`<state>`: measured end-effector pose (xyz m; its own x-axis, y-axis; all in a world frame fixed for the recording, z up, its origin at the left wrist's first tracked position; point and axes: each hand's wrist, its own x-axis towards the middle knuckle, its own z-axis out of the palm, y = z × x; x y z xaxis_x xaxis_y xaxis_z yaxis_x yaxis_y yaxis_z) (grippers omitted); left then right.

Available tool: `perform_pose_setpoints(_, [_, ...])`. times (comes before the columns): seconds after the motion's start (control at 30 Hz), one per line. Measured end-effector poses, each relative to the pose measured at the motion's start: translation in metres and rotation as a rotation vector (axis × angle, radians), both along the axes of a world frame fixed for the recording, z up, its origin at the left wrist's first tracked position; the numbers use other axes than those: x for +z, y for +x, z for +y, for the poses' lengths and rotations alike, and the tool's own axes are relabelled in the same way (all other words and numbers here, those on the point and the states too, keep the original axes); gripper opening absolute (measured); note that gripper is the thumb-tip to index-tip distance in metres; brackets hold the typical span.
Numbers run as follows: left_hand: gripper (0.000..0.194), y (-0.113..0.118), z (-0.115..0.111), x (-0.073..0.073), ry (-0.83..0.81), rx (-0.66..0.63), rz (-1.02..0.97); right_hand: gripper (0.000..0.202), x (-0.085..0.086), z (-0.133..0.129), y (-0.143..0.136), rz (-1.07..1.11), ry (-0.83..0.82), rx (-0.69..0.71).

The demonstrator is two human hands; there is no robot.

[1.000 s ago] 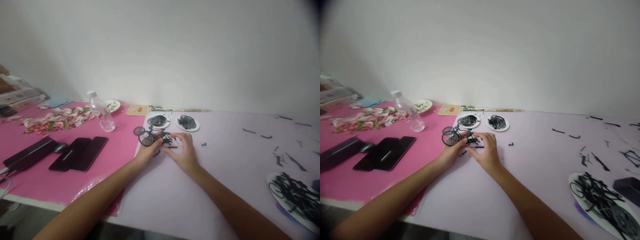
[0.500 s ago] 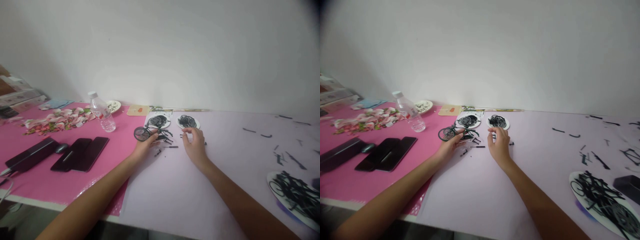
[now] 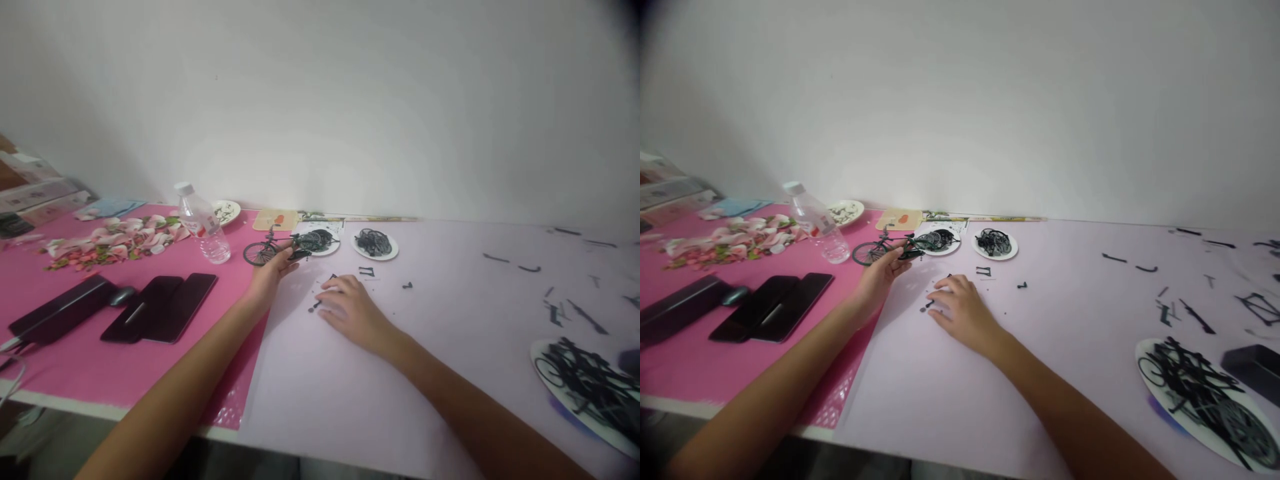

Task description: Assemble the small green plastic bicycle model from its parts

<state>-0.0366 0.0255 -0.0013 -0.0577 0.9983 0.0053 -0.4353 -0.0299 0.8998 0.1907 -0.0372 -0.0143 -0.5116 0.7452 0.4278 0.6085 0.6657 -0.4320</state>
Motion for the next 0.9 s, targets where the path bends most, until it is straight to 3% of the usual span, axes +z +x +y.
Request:
perform_pose_setpoints(0.1, [0.045, -0.003, 0.003, -0.001, 0.006, 0.015, 0.001, 0.017, -0.001, -0.009, -0.007, -0.066, -0.039, 0.065])
perform_pose_setpoints(0.23, [0.045, -0.003, 0.003, -0.002, 0.003, 0.020, 0.010, 0.016, -0.002, -0.007, -0.005, -0.076, -0.044, 0.052])
perform_pose_setpoints(0.37, [0.044, -0.002, 0.002, -0.002, -0.007, 0.010, 0.018, 0.027, 0.004, -0.008, -0.004, -0.081, -0.056, 0.061])
perform_pose_setpoints(0.57, [0.046, 0.000, 0.000, -0.002, -0.071, -0.090, 0.002, 0.039, 0.012, -0.022, -0.010, -0.117, -0.154, 0.209])
perform_pose_setpoints(0.77, [0.045, 0.004, -0.003, 0.001, -0.092, -0.150, 0.011, 0.035, 0.013, -0.022, -0.010, -0.049, -0.179, 0.225])
perform_pose_setpoints(0.9, [0.045, -0.006, 0.004, 0.005, -0.066, -0.154, 0.028, 0.033, 0.012, -0.020, -0.009, -0.027, -0.166, 0.217])
